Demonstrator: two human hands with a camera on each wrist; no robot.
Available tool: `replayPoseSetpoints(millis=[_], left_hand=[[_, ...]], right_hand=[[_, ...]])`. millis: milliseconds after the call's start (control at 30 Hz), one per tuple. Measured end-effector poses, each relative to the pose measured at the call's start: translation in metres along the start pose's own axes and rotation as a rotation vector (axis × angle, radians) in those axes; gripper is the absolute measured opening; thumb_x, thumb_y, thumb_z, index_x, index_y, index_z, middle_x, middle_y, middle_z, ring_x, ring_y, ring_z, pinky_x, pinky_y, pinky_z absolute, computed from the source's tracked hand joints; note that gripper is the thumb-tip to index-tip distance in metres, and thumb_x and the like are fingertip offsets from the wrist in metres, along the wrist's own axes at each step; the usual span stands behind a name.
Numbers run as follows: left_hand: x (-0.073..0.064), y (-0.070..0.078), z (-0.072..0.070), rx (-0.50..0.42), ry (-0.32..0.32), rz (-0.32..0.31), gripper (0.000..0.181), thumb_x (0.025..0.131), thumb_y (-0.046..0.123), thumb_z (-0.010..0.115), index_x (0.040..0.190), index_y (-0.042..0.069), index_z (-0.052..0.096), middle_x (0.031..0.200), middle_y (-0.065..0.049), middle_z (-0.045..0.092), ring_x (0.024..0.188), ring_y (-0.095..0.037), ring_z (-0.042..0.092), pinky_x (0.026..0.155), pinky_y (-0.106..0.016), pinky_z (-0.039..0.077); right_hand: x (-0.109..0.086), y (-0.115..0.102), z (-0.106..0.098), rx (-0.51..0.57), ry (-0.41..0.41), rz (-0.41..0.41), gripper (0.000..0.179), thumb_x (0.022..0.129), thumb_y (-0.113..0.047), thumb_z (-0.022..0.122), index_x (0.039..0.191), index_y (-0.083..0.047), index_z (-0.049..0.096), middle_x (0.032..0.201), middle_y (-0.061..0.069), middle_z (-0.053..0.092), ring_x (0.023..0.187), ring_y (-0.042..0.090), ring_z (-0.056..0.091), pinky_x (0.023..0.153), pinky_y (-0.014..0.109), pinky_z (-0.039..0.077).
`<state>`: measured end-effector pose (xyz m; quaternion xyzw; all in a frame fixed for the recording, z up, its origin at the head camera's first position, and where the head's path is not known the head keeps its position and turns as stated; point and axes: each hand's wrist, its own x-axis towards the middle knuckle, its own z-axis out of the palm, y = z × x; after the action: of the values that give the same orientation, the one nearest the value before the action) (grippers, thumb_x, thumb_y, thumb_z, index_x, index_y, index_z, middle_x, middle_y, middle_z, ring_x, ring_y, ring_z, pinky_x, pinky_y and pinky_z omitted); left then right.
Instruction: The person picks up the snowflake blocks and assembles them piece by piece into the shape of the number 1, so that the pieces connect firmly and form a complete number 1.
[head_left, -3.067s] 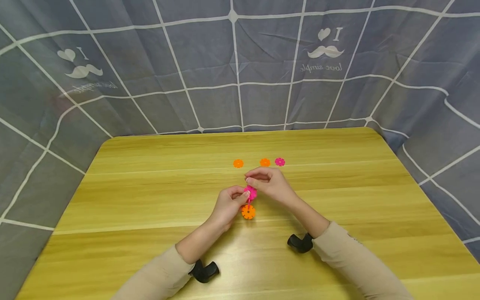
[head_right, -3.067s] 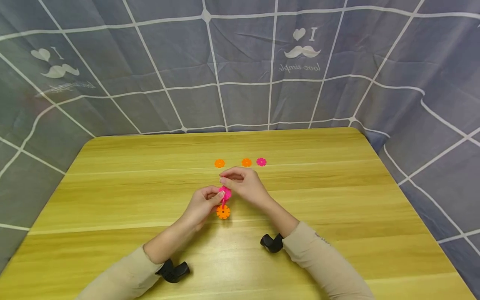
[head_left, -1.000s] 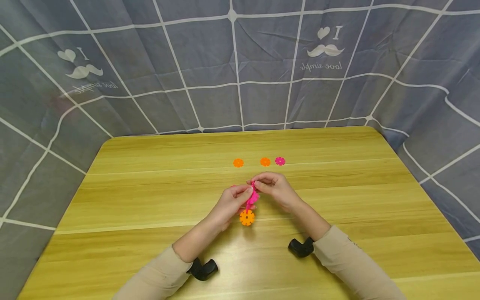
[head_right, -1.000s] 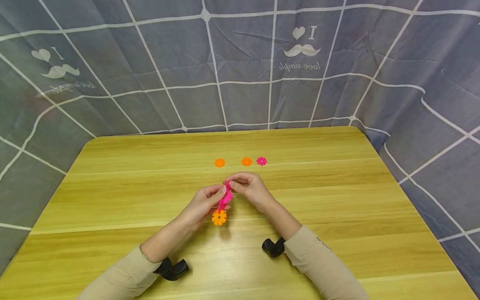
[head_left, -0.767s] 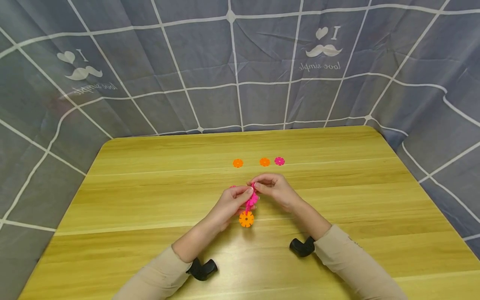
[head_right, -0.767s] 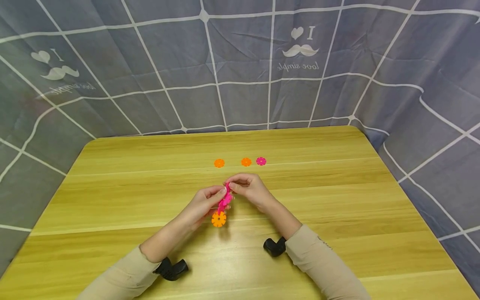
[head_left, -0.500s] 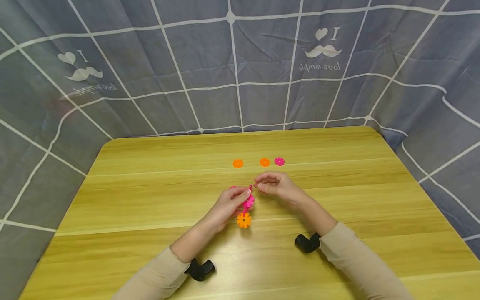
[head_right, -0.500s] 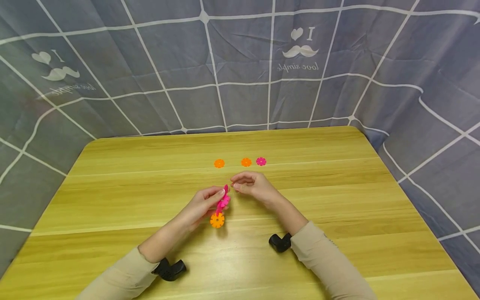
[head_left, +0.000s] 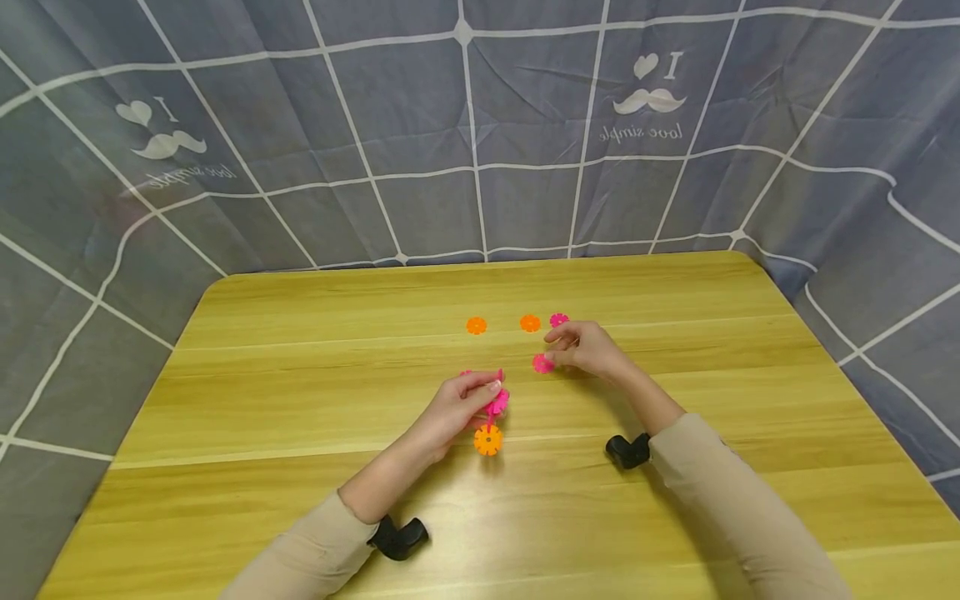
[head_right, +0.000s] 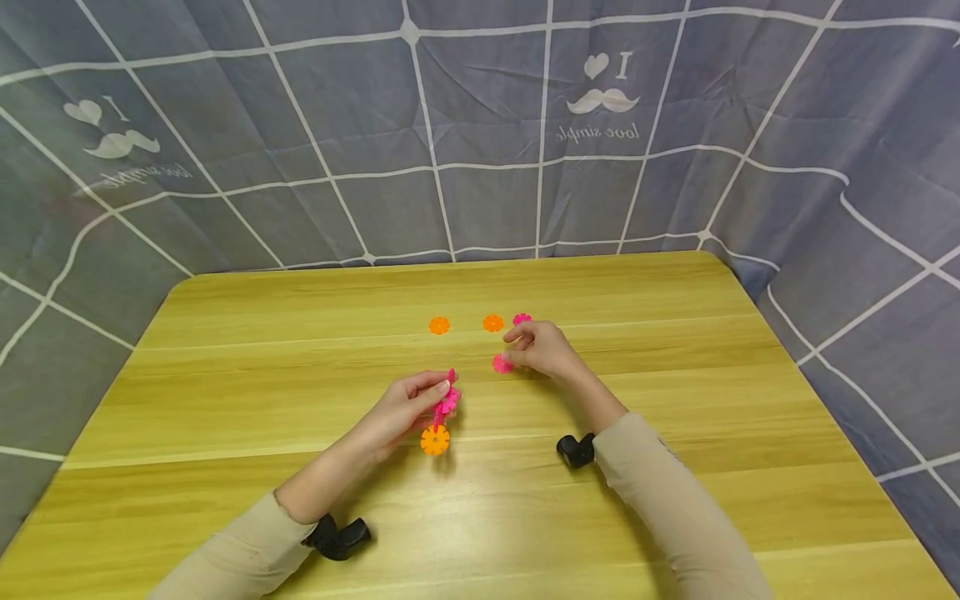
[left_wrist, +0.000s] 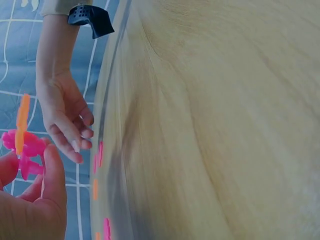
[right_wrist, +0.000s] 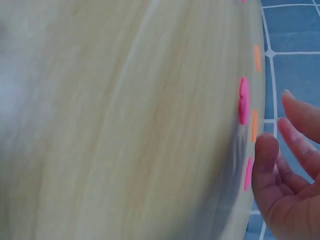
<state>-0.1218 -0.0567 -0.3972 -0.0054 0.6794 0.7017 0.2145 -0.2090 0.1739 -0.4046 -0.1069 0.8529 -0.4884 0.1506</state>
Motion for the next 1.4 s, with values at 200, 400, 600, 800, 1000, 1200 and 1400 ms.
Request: replayPoseSetpoints(millis=[200,400,600,800,1000,1200,1400], left_hand=[[-0.002,-0.003,0.000,-0.005,-0.012,0.032,0.041,0.095,0.016,0.054,0.129,-0.006,0.049,0.105,-0.012,0.064,0.075,-0.008,0.062,0.064,-0.016,0.050],[-0.006,-0.001,0.001,-0.007,-0.019,0.086,0.043,0.094,0.021,0.056,0.128,-0.005,0.051,0.105,-0.011,0.064,0.080,-0.011,0.063,0.067,-0.017,0.050],[-0.001,-0.002,0.003,-0.009,0.022,0.028,0.037,0.096,0.011,0.052,0.128,-0.006,0.051,0.106,-0.015,0.064,0.081,-0.008,0.062,0.072,-0.019,0.052],[-0.001,0.001,0.004,-0.025,0.050,0.027,0.036,0.095,0.010,0.053,0.128,-0.005,0.052,0.102,-0.012,0.065,0.083,-0.008,0.063,0.075,-0.023,0.053],[-0.001,0.003,0.005,-0.032,0.050,0.032,0.035,0.096,0.008,0.052,0.128,-0.006,0.051,0.109,-0.016,0.064,0.092,-0.014,0.064,0.083,-0.031,0.053],[-0.001,0.002,0.005,-0.036,0.036,0.038,0.035,0.096,0.010,0.051,0.127,-0.008,0.051,0.110,-0.018,0.063,0.099,-0.023,0.063,0.080,-0.025,0.053],[-0.002,0.003,0.005,-0.024,0.013,0.044,0.036,0.097,0.012,0.050,0.126,-0.008,0.051,0.105,-0.018,0.065,0.097,-0.023,0.064,0.075,-0.021,0.052]], right_hand=[[0.004,0.001,0.008,-0.264,-0.016,0.040,0.038,0.077,-0.016,0.078,0.104,0.002,0.060,0.076,0.007,0.046,0.069,0.019,0.042,0.058,0.027,0.036],[0.004,0.000,0.013,-0.367,-0.015,0.065,0.035,0.074,-0.019,0.080,0.096,0.000,0.059,0.077,0.007,0.046,0.071,0.022,0.043,0.061,0.029,0.037],[0.004,0.000,0.013,-0.289,-0.027,0.079,0.031,0.073,-0.012,0.080,0.090,0.000,0.057,0.071,0.005,0.049,0.065,0.018,0.045,0.060,0.027,0.040],[0.005,0.002,0.012,-0.077,-0.074,0.065,0.023,0.079,0.000,0.072,0.093,0.005,0.055,0.062,0.004,0.051,0.054,0.013,0.048,0.051,0.021,0.044],[0.004,-0.005,0.011,0.182,-0.154,0.053,0.028,0.085,0.003,0.064,0.108,0.014,0.053,0.059,0.002,0.054,0.055,0.013,0.055,0.054,0.021,0.050],[-0.002,-0.024,0.011,0.267,-0.183,0.029,0.029,0.089,-0.001,0.060,0.113,0.012,0.053,0.066,0.005,0.061,0.059,0.014,0.058,0.062,0.027,0.055],[-0.011,-0.043,0.014,0.282,-0.218,-0.032,0.027,0.090,-0.004,0.059,0.113,0.010,0.053,0.067,0.008,0.061,0.059,0.015,0.058,0.061,0.029,0.054]])
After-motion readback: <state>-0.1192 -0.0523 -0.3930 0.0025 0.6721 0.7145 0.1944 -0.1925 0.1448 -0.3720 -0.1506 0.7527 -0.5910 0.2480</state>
